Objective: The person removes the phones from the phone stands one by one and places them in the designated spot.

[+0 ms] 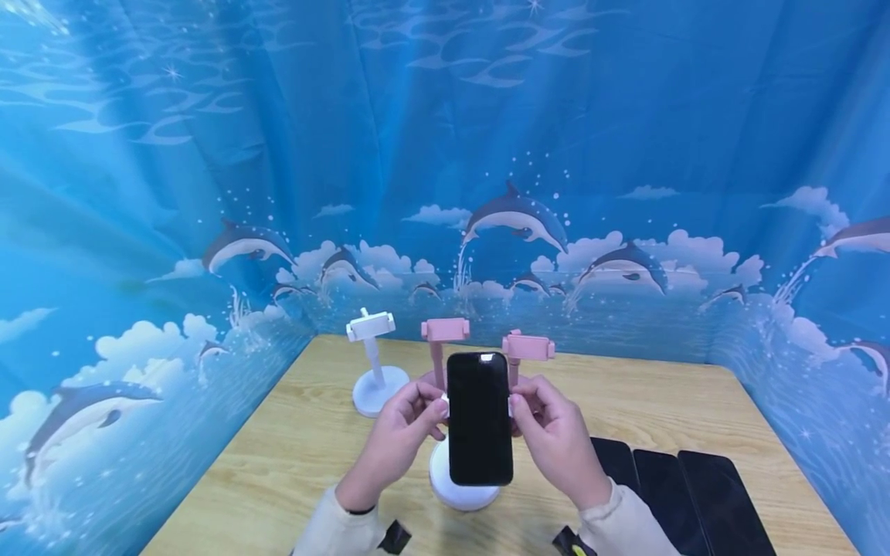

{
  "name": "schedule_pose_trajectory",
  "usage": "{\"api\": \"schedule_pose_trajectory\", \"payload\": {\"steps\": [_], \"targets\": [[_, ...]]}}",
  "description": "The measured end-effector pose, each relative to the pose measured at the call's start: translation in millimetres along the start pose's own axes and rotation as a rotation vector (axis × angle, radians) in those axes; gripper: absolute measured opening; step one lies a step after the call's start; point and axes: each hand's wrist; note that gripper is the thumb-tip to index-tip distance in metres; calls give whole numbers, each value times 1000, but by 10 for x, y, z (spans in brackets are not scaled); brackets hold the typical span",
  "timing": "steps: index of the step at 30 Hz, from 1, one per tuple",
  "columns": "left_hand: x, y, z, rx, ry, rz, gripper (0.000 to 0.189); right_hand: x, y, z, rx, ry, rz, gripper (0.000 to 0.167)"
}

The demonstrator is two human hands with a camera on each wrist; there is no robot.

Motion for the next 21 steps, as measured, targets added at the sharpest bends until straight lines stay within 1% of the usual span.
{"api": "schedule_pose_trajectory", "payload": {"steps": [3,6,10,12,14,17,19,21], "targets": [[12,-3,12,26,-1,-2,22,-11,27,11,-54,4,-15,11],[25,-11,20,46,1,2,21,-14,39,18,-72,3,-20,12],[42,-23,28,50,14,-1,20,-6,58,51,-91,16,-16,14],[48,-26,36,52,15,-1,19,6,84,82,-131,24,-22,15],[54,-26,47,55,12,1,19,28,124,119,-213,16,-19,16],[57,-21,63,61,11,2,21,66,211,183,-378,-26,18,17],[63,-15,71,66,14,1,22,93,280,218,-496,-66,67,20],[68,-9,79,74,15,-4,24,116,358,239,-595,-99,127,27]]}}
Point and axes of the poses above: each hand's wrist, its own x-axis towards the middle knuckle, its own z-axis out of the back of the hand, y = z × x, and after that the axes turned 14 degrees about -x, right-handed
